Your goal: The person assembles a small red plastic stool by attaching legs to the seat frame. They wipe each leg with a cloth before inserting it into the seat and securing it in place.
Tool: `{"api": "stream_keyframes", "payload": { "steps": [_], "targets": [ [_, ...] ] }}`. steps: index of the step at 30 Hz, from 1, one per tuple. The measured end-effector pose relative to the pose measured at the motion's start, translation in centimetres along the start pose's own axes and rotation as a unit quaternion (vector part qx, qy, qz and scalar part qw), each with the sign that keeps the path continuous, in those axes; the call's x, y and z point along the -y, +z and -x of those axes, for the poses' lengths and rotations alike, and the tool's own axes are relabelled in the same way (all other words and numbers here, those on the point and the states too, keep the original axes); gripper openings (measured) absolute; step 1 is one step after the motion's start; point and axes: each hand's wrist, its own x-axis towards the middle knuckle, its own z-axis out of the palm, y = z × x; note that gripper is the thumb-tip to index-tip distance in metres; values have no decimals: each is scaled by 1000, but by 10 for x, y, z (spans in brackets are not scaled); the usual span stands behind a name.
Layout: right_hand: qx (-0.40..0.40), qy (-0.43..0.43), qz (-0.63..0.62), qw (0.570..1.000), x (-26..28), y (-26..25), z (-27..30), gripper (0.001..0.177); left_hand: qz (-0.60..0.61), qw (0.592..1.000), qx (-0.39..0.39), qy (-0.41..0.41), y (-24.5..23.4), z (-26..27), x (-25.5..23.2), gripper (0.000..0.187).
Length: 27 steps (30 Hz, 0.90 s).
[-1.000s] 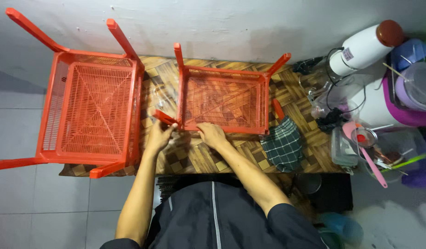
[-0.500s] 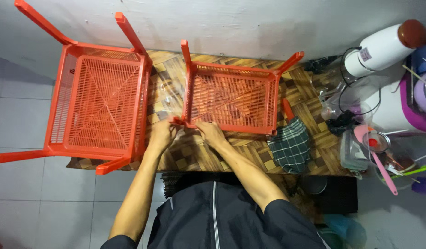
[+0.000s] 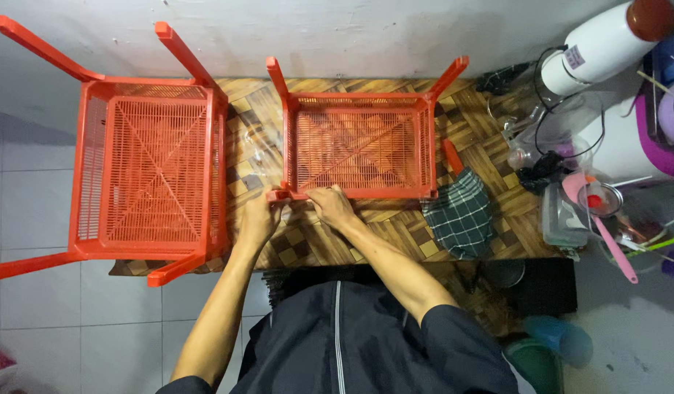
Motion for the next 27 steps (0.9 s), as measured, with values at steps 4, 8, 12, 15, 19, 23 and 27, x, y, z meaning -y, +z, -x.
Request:
{"api": "stream_keyframes", "payload": {
  "steps": [4, 8, 12, 15, 19, 23, 27],
  "targets": [
    [41, 22, 1, 999, 2, -9, -6, 29, -55, 997, 24, -49, -6, -1, -1, 21],
    [18, 8, -7, 1000, 12, -17, -4, 22, -37, 999, 28, -14, -5, -3, 6, 21],
    [-51, -19, 36, 998, 18, -6, -5, 29, -65, 997, 27, -23, -5, -3, 7, 22],
    [-90, 33, -37, 995, 20, 28, 23, 22, -68, 997, 22, -41, 0, 4, 8, 20],
    [-34, 328, -320, 888, 21, 89, 42, 38, -33, 998, 20, -49, 3, 4, 11, 22],
    [-67, 453, -597, 659, -2, 115, 24, 49, -47, 999, 15, 22, 2, 3, 14, 23],
    [-97, 467, -686, 549, -17, 114, 5, 58, -50, 998, 34, 10, 1, -1, 10, 23]
  ]
}}
